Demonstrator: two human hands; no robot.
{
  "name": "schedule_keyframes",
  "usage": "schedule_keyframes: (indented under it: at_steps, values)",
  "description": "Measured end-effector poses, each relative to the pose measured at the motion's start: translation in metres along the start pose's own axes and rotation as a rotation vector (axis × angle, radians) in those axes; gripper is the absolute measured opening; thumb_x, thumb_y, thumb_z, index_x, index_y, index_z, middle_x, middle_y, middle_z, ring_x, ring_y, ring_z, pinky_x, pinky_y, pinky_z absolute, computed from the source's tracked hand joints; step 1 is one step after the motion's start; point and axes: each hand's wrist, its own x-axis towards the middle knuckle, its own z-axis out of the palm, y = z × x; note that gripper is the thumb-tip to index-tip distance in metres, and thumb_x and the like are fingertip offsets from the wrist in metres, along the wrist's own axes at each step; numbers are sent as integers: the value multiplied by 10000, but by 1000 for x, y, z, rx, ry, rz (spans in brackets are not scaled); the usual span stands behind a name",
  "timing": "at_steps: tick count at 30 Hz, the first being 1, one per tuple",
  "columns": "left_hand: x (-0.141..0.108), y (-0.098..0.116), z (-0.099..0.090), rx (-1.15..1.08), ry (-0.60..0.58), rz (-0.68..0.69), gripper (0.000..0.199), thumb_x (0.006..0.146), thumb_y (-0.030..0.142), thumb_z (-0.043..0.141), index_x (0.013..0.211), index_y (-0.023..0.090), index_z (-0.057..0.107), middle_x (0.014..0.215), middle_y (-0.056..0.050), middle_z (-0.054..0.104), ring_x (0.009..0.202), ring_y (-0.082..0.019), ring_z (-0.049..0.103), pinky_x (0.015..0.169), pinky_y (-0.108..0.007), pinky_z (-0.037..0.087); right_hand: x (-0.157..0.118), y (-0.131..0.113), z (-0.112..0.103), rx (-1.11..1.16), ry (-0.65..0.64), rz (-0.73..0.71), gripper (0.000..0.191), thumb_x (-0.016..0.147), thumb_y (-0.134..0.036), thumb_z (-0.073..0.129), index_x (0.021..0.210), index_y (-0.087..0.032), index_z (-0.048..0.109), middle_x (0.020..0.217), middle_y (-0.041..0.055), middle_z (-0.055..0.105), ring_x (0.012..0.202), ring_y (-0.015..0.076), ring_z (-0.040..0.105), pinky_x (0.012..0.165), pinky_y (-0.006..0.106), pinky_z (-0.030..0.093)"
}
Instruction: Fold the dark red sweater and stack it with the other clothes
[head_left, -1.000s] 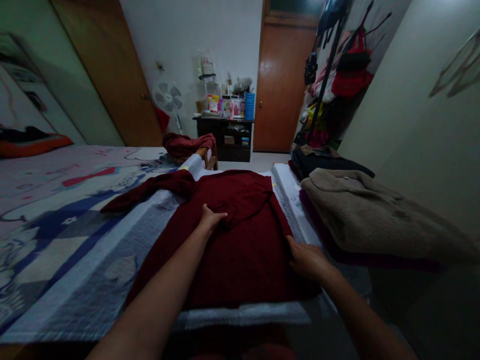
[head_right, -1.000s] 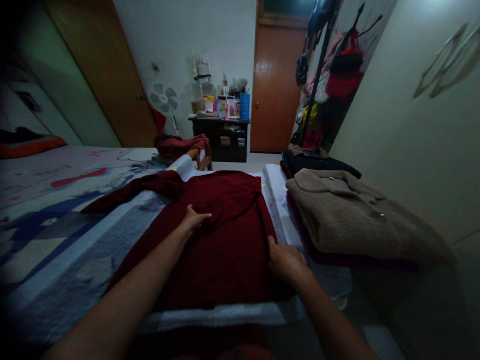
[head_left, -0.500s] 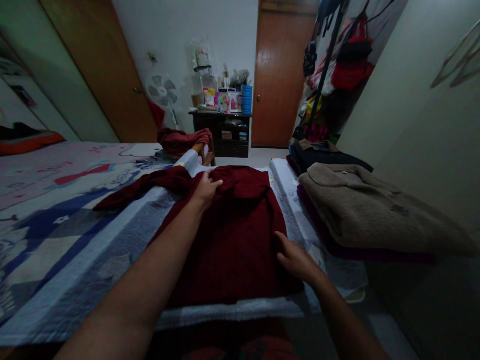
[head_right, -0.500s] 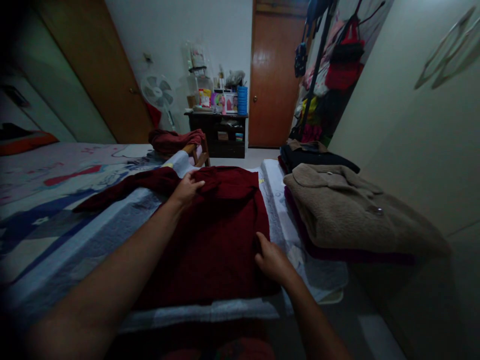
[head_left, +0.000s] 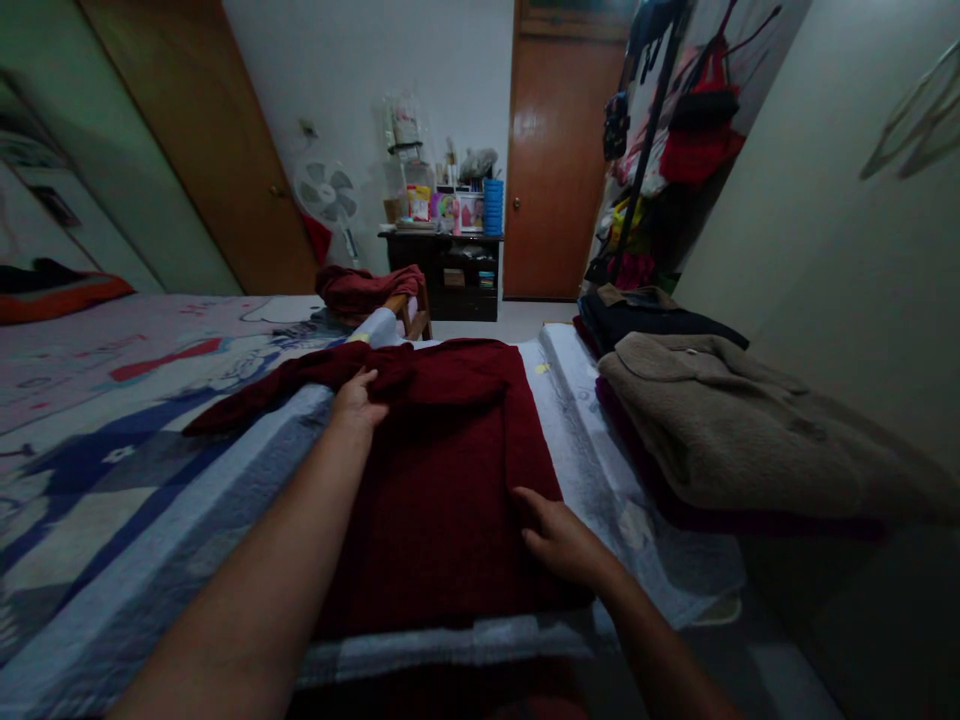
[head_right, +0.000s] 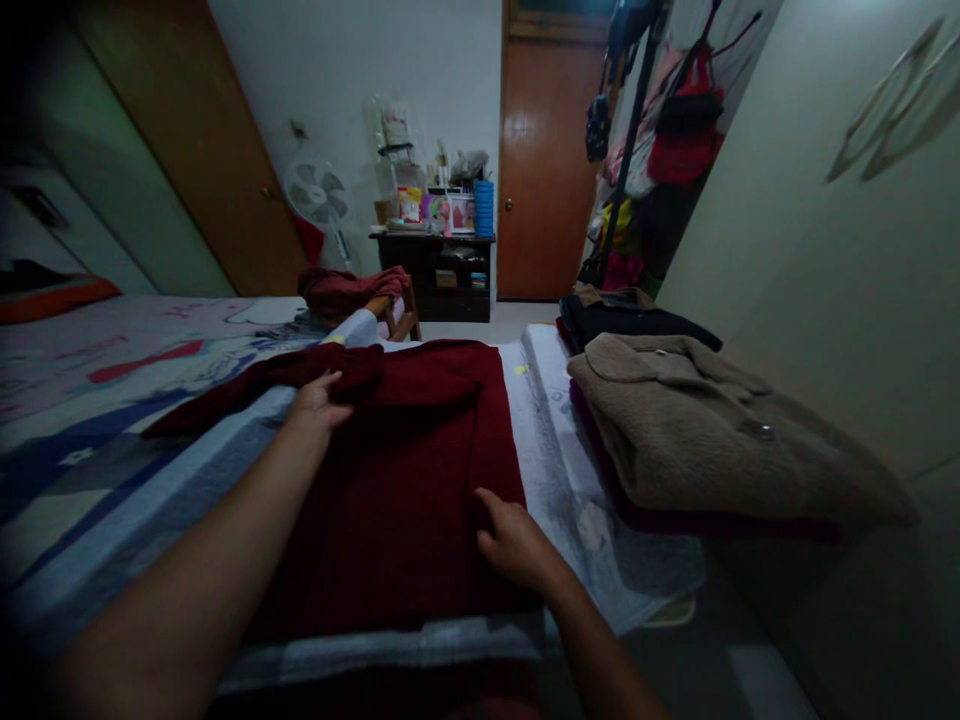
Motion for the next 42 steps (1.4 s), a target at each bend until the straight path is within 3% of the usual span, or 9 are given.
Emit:
schedule_keyframes:
  at_steps: [5, 13, 20, 24, 28, 31, 35, 38, 42]
  values:
    - [-6, -9, -7, 106, 100, -141, 345, 766, 104, 529, 1089, 179, 625, 906, -78, 728, 908, -292, 699, 879, -553, 540, 7, -1, 4, -18, -34, 1, 643, 765, -138, 464, 1406, -96, 431, 1355, 137, 559, 1238, 221, 533, 1068, 341, 384]
    - [-5, 27, 14, -25, -194, -40, 388, 805, 151, 489, 1175, 158, 605, 1003, -74, 725, 965, -250, 683, 940, -547, 506, 11, -16, -4, 55, 6, -48, 658, 744, -130, 451, 1402, -101, 442, 1361, 122, 557, 1243, 205, 529, 1073, 320, 379]
    - [18, 25, -23, 8, -47, -1, 355, 778, 109, 513, 1098, 226, 611, 993, -29, 711, 914, -200, 681, 925, -476, 521, 12, -9, 10, 49, -35, -22, 621, 766, -174, 489, 1385, -123, 471, 1339, 116, 577, 1224, 221, 544, 1060, 335, 386]
    - [21, 5, -41, 331, 108, 96, 409, 706, 82, 573, 1092, 218, 570, 1103, -61, 655, 1036, -233, 637, 958, -478, 487, 12, -9, 11, 45, -50, -26, 574, 829, -300, 541, 1376, -135, 481, 1305, 126, 600, 1181, 242, 571, 1010, 339, 421]
    - [-3, -15, -36, 1050, 263, 494, 714, 542, 79, 717, 1213, 161, 487, 1410, -175, 424, 1364, -366, 318, 1116, -551, 254, 15, -13, 3, 123, -47, -82, 396, 943, -385, 405, 1234, -199, 599, 1106, 65, 697, 1018, 205, 643, 920, 320, 469]
    - [-33, -41, -21, 1358, 34, 822, 686, 599, 114, 695, 1250, 167, 485, 1470, -157, 346, 1403, -361, 228, 1152, -524, 166, 26, -5, -3, 136, 167, -89, 346, 950, -309, 370, 1154, -210, 630, 1083, 52, 690, 1015, 186, 628, 935, 320, 463]
    - [-70, -92, -5, 1428, -585, 581, 318, 722, 125, 599, 1026, 211, 631, 1071, -95, 647, 1053, -253, 602, 1014, -361, 411, 44, 19, 0, -99, 434, -23, 384, 889, -188, 392, 1219, -180, 589, 1270, 105, 590, 1198, 214, 517, 1047, 392, 388]
    - [-89, -131, -2, 1364, -638, 394, 417, 679, 141, 666, 1088, 209, 626, 1032, -97, 676, 995, -262, 633, 947, -352, 454, 50, 35, 12, -255, 401, 32, 484, 891, -205, 420, 1372, -162, 461, 1481, 122, 402, 1366, 236, 350, 1117, 442, 296]
    - [-97, -162, 1, 1342, -536, 247, 615, 707, 117, 642, 1303, 181, 501, 1151, -133, 658, 1046, -262, 629, 944, -362, 451, 50, 41, 29, -354, 272, 85, 541, 907, -290, 461, 1427, -154, 391, 1556, 123, 275, 1438, 272, 207, 1131, 494, 234]
